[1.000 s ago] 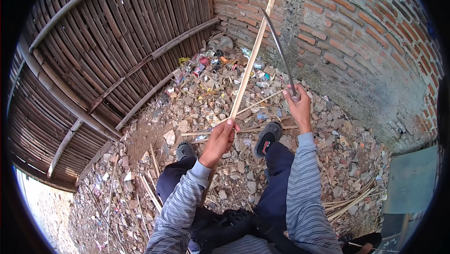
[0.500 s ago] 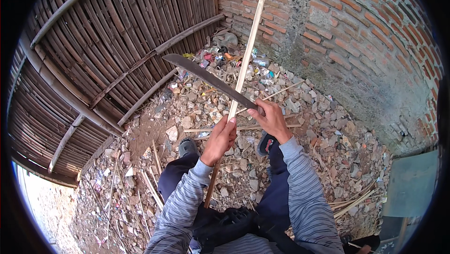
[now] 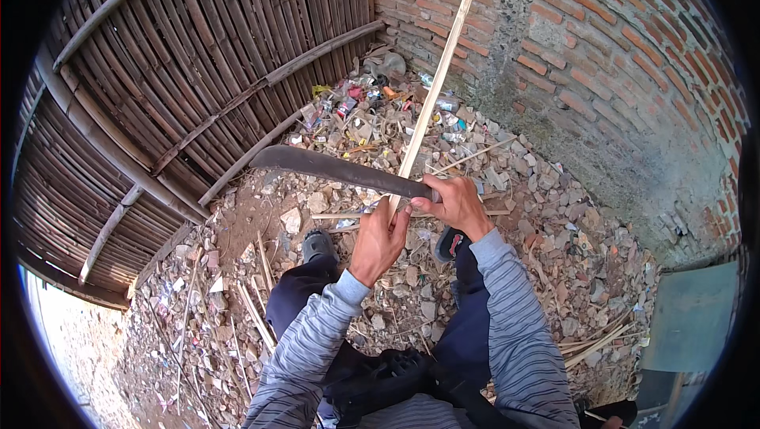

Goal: The person holds a strip of bamboo and shaves it down along its length using a machete.

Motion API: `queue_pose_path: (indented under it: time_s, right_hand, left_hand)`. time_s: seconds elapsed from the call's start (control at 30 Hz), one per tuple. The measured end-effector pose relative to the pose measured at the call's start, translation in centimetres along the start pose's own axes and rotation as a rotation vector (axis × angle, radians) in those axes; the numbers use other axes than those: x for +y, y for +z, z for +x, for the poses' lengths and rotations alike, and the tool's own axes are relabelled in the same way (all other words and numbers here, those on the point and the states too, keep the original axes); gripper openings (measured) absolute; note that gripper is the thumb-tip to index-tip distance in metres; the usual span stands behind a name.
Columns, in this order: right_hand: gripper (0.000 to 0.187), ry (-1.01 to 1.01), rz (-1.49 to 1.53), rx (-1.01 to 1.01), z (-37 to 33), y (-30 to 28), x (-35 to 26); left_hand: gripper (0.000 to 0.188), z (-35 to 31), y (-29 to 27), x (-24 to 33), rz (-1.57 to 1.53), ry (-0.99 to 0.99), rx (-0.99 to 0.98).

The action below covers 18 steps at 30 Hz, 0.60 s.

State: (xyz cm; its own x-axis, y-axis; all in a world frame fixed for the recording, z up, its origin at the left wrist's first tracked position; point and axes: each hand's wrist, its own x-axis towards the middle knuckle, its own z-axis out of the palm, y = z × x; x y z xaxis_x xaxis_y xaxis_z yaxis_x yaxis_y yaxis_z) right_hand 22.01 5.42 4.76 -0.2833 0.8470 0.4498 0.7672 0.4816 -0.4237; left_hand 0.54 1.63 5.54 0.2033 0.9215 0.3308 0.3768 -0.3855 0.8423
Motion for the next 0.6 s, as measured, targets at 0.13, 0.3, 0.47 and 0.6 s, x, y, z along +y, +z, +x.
queue_pose_path:
  time_s: [0.13,0.3,0.47,0.6]
  right_hand:
    - [0.071,-0.019,-0.020,0.047,-0.1,-0.1,0.6]
    - [0.071,-0.034,-0.077,0.053,0.0,-0.5,1.5]
    - [0.070,-0.028,-0.049,0.087,0.3,-0.9,2.1]
    - [0.070,-0.032,-0.072,0.110,0.5,-1.1,2.3]
  left_hand:
    - [0.029,-0.2,0.0,0.0,0.010,0.002,-0.004]
    - [0.029,-0.1,0.2,0.3,0.039,0.032,-0.004]
    - [0.030,0.2,0.4,0.1,0.029,0.020,-0.008]
    - [0.034,0.4,0.3,0.4,0.004,0.036,-0.001]
